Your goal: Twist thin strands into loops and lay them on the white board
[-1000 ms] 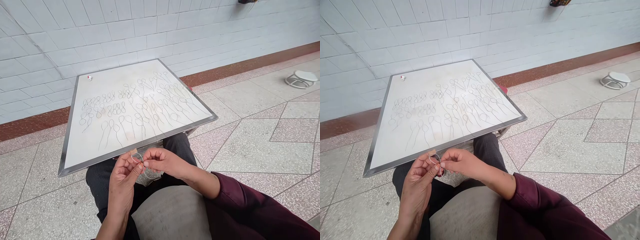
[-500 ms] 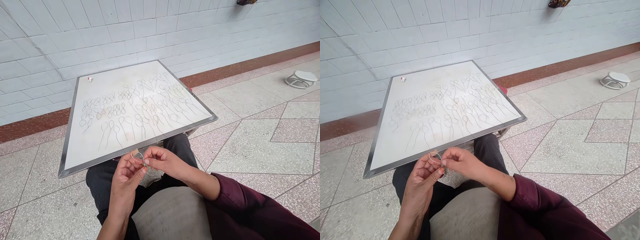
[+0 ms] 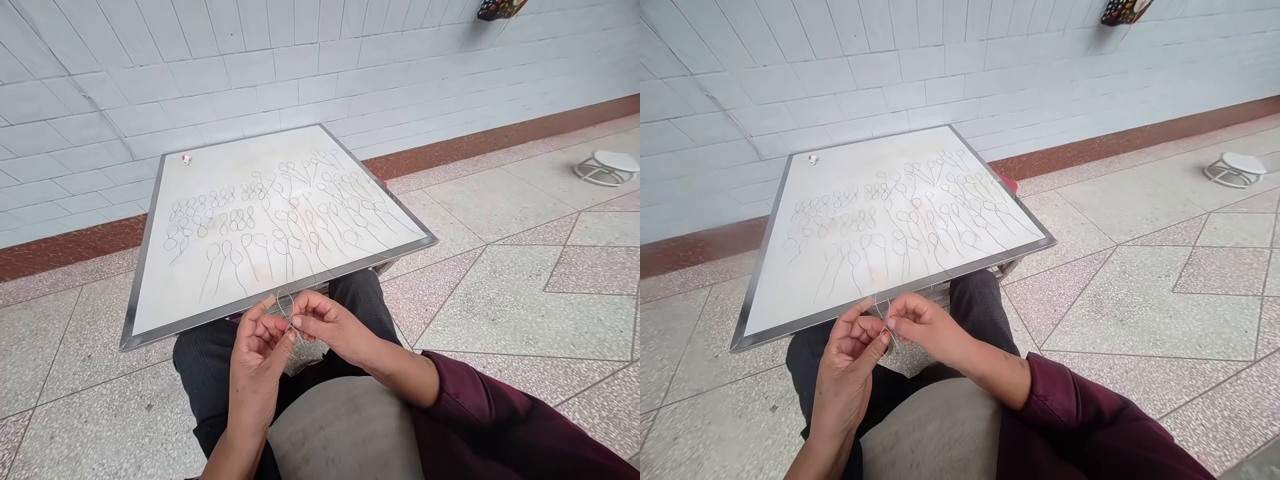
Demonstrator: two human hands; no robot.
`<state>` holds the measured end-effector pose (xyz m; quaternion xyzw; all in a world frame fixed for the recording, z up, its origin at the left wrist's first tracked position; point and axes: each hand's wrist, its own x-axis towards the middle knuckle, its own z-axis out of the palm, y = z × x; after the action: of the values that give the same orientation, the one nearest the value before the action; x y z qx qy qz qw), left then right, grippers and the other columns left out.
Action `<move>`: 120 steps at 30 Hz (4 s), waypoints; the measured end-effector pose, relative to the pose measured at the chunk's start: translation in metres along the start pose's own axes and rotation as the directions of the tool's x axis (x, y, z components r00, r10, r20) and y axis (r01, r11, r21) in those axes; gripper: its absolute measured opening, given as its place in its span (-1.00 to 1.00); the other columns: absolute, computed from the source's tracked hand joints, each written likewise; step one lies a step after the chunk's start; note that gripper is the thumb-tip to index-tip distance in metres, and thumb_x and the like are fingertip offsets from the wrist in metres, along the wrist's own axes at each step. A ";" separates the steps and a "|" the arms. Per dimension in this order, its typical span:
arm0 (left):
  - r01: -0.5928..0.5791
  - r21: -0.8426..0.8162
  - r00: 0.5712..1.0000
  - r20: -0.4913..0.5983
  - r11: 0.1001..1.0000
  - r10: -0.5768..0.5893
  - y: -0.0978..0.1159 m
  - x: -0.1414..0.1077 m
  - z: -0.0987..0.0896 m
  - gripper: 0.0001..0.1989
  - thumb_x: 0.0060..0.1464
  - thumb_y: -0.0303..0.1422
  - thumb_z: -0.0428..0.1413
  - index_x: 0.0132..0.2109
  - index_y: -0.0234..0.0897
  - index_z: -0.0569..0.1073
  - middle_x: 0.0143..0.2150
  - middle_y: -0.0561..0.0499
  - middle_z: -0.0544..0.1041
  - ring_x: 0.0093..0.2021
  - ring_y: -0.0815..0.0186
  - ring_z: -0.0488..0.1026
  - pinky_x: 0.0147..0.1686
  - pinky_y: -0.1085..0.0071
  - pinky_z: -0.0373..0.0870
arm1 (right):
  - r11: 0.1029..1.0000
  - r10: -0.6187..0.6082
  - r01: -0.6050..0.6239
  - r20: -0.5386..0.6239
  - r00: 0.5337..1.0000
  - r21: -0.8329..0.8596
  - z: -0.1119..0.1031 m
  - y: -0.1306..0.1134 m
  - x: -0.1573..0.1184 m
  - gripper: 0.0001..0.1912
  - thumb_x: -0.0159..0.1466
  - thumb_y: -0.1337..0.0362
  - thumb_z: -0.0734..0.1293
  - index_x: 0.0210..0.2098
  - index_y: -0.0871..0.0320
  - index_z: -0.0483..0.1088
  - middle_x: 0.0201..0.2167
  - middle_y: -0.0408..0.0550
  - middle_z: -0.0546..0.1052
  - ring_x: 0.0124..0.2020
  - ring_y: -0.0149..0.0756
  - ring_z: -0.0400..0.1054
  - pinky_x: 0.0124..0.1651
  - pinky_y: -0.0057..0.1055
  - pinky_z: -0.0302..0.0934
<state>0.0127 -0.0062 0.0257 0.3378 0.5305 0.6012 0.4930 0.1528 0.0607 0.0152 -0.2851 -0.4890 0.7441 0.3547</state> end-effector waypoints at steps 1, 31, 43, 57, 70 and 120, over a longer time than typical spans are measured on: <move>-0.007 0.009 1.000 -0.002 1.000 0.007 0.000 0.000 -0.001 -0.49 0.03 -0.35 0.34 0.14 -0.12 0.46 -0.32 0.11 0.52 -0.30 0.37 0.43 -0.13 0.39 0.41 | 1.000 0.002 -0.002 0.003 1.000 0.001 0.000 0.000 0.000 -0.64 0.20 0.00 0.48 -0.32 0.13 0.36 -0.46 -0.26 0.36 -0.49 -0.49 0.19 -0.38 -0.47 0.13; 0.034 0.022 0.999 0.037 0.999 -0.035 0.000 -0.002 -0.006 -0.50 0.08 -0.33 0.31 0.17 -0.08 0.42 -0.31 0.12 0.49 -0.29 0.37 0.38 -0.16 0.40 0.34 | 1.000 -0.014 0.014 -0.042 0.999 0.021 0.006 0.010 0.000 -0.64 0.25 -0.03 0.44 -0.33 0.12 0.34 -0.50 -0.28 0.36 -0.52 -0.49 0.19 -0.42 -0.47 0.14; 0.118 -0.062 0.989 0.102 0.991 -0.111 0.003 -0.001 -0.007 -0.52 0.07 -0.32 0.30 0.14 -0.14 0.45 -0.30 0.07 0.49 -0.31 0.34 0.41 -0.24 0.38 0.39 | 0.999 -0.011 0.012 -0.037 0.999 0.041 0.004 0.011 0.003 -0.65 0.24 -0.01 0.45 -0.28 0.11 0.32 -0.46 -0.28 0.36 -0.54 -0.51 0.22 -0.49 -0.52 0.12; 0.036 0.032 0.996 0.074 0.999 -0.039 -0.006 -0.001 -0.010 -0.54 0.13 -0.32 0.28 0.16 -0.07 0.43 -0.24 0.10 0.47 -0.23 0.36 0.42 -0.13 0.38 0.40 | 0.997 -0.046 0.047 -0.021 0.999 0.058 0.001 0.013 0.002 -0.72 0.31 0.05 0.41 -0.24 0.12 0.37 -0.43 -0.24 0.39 -0.48 -0.49 0.27 -0.46 -0.53 0.13; -0.077 0.126 0.996 0.044 0.989 0.072 0.000 -0.003 -0.005 -0.58 0.12 -0.36 0.27 0.12 -0.09 0.44 -0.28 0.12 0.50 -0.28 0.37 0.48 -0.17 0.38 0.47 | 1.000 -0.006 0.006 0.004 1.000 0.023 0.002 0.009 0.002 -0.70 0.25 0.06 0.46 -0.22 0.14 0.40 -0.38 -0.24 0.41 -0.49 -0.52 0.22 -0.43 -0.50 0.10; 0.072 0.026 0.997 0.029 0.997 -0.073 -0.012 0.007 -0.007 -0.50 0.03 -0.33 0.34 0.14 -0.12 0.49 -0.29 0.09 0.52 -0.24 0.33 0.45 -0.09 0.33 0.42 | 0.997 0.023 -0.026 -0.039 0.999 -0.076 -0.009 0.000 0.010 -0.67 0.23 0.00 0.43 -0.30 0.11 0.34 -0.46 -0.25 0.40 -0.49 -0.46 0.26 -0.34 -0.41 0.24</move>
<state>0.0069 -0.0023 0.0121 0.3332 0.5426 0.5712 0.5180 0.1534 0.0738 0.0117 -0.3187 -0.5065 0.7237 0.3436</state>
